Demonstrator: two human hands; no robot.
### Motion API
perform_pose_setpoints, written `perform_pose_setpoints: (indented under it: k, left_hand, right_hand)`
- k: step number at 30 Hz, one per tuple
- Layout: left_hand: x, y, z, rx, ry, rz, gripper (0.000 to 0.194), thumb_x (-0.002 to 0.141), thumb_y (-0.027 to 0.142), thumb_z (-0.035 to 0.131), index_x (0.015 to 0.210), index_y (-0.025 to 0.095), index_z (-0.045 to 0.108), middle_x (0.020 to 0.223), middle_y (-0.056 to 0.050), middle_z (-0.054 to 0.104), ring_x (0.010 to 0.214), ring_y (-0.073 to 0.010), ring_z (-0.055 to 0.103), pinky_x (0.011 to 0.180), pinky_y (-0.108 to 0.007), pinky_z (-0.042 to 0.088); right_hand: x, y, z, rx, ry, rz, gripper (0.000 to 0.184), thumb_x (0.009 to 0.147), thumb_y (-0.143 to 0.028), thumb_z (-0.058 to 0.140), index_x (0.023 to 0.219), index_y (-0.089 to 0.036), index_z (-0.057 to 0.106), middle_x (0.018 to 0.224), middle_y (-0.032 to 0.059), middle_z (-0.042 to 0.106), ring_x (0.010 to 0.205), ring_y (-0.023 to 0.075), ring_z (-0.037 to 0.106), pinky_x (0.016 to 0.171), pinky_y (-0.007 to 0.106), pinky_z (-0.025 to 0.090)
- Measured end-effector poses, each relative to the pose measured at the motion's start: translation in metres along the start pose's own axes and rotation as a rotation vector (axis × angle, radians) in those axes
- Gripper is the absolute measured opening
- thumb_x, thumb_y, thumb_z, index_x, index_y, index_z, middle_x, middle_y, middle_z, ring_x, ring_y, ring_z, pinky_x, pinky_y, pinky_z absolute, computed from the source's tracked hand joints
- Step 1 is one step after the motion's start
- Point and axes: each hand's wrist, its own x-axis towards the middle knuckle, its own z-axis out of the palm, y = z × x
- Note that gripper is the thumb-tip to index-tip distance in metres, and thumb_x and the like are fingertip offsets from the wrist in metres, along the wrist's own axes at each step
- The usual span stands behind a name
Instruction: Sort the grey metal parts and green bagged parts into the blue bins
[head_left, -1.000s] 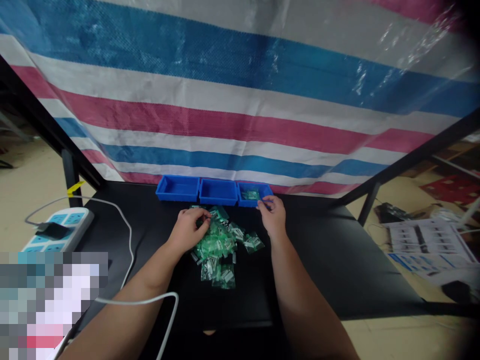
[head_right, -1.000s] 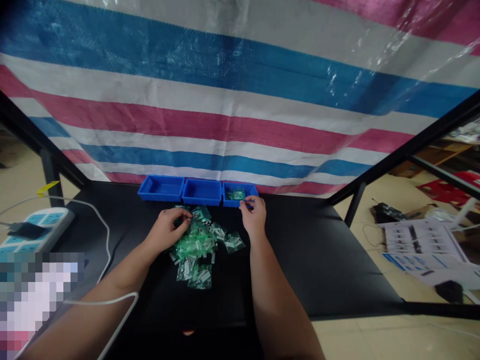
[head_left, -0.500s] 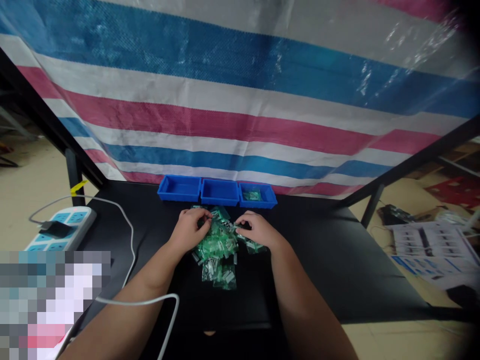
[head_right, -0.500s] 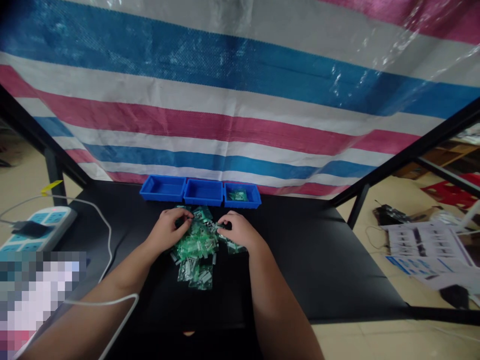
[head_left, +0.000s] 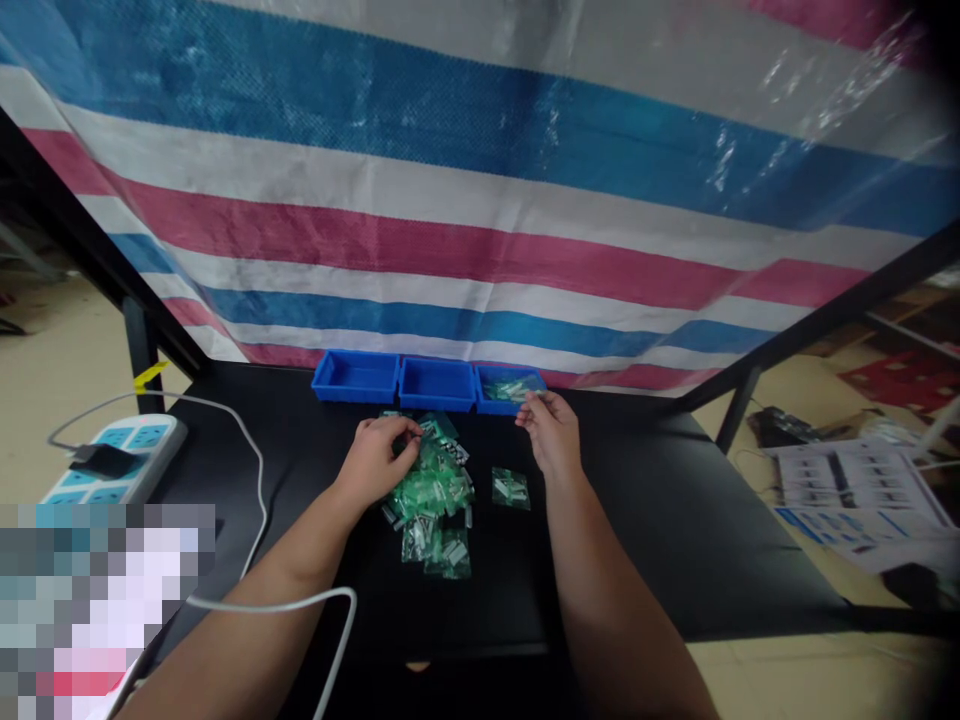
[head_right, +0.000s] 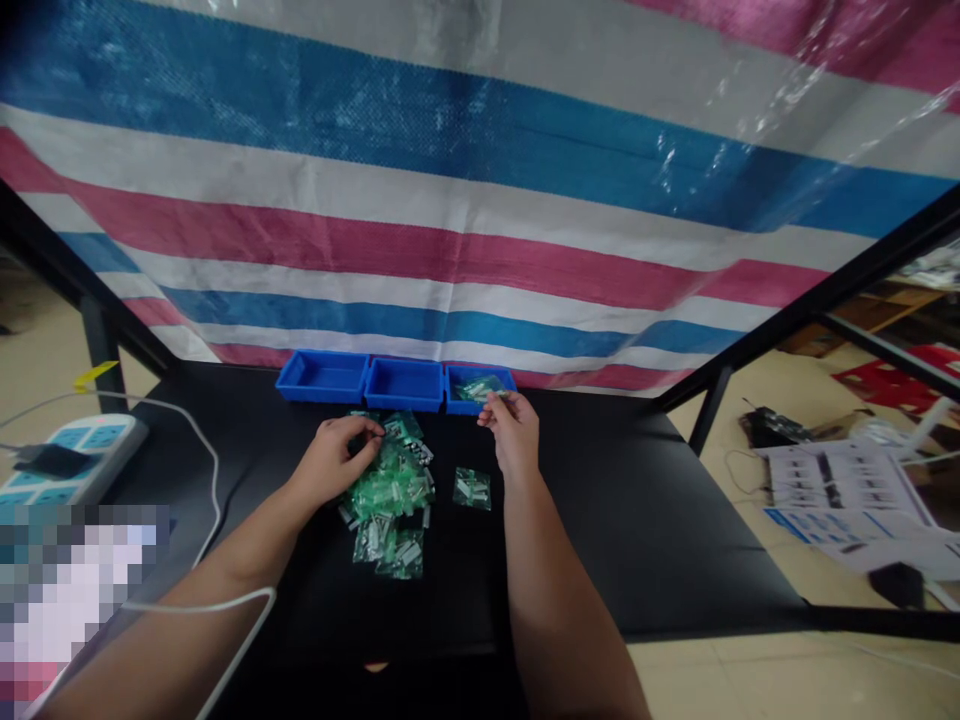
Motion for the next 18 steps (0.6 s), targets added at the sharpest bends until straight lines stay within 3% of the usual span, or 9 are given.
perform_pose_setpoints:
  k: [4,8,11,14,18]
  left_hand:
    - [0.0,-0.001,0.0,-0.009,-0.01,-0.006,0.015,0.088,0.022,0.057,0.097,0.022,0.069,0.083,-0.001,0.069,0.076,-0.0175,0.063,0.078,-0.032,0.044]
    - [0.0,-0.002,0.001,-0.009,-0.011,-0.003,0.014,0.088,0.022,0.058,0.097,0.023,0.069,0.082,0.0,0.069,0.076,-0.0173,0.063,0.076,-0.031,0.044]
    - [0.0,-0.002,0.002,0.001,-0.004,-0.001,0.014,0.088,0.023,0.058,0.097,0.023,0.069,0.082,0.0,0.069,0.075,-0.0173,0.063,0.078,-0.032,0.044]
    - [0.0,-0.003,0.002,0.009,0.004,0.003,0.014,0.089,0.024,0.058,0.097,0.023,0.069,0.081,0.0,0.068,0.075,-0.0175,0.063,0.082,-0.034,0.044]
    - [0.0,-0.003,0.001,0.006,-0.002,0.007,0.014,0.088,0.023,0.058,0.097,0.023,0.069,0.08,0.001,0.068,0.074,-0.0172,0.063,0.082,-0.034,0.044]
  right_hand:
    - [0.007,0.005,-0.004,0.034,0.2,0.018,0.071,0.056,-0.041,0.091,0.109,-0.024,0.046,0.07,-0.0067,0.067,0.052,0.0103,0.061,0.05,0.022,0.054]
    - [0.009,0.013,-0.008,-0.112,0.187,-0.1,0.062,0.064,-0.044,0.084,0.107,-0.026,0.043,0.069,-0.0088,0.064,0.05,0.0108,0.059,0.048,0.022,0.052]
    - [0.011,0.011,-0.017,-0.404,0.179,-0.201,0.04,0.072,-0.045,0.074,0.096,-0.022,0.053,0.07,-0.0043,0.063,0.059,0.0143,0.063,0.059,0.027,0.055]
    - [0.014,0.002,-0.035,-0.866,0.18,-0.244,0.024,0.077,-0.042,0.068,0.086,-0.02,0.062,0.071,0.0003,0.066,0.065,0.017,0.065,0.068,0.03,0.053]
    - [0.015,-0.004,-0.056,-1.244,-0.04,-0.07,0.03,0.069,-0.035,0.075,0.095,-0.02,0.07,0.093,0.0065,0.074,0.085,0.0222,0.07,0.077,0.031,0.052]
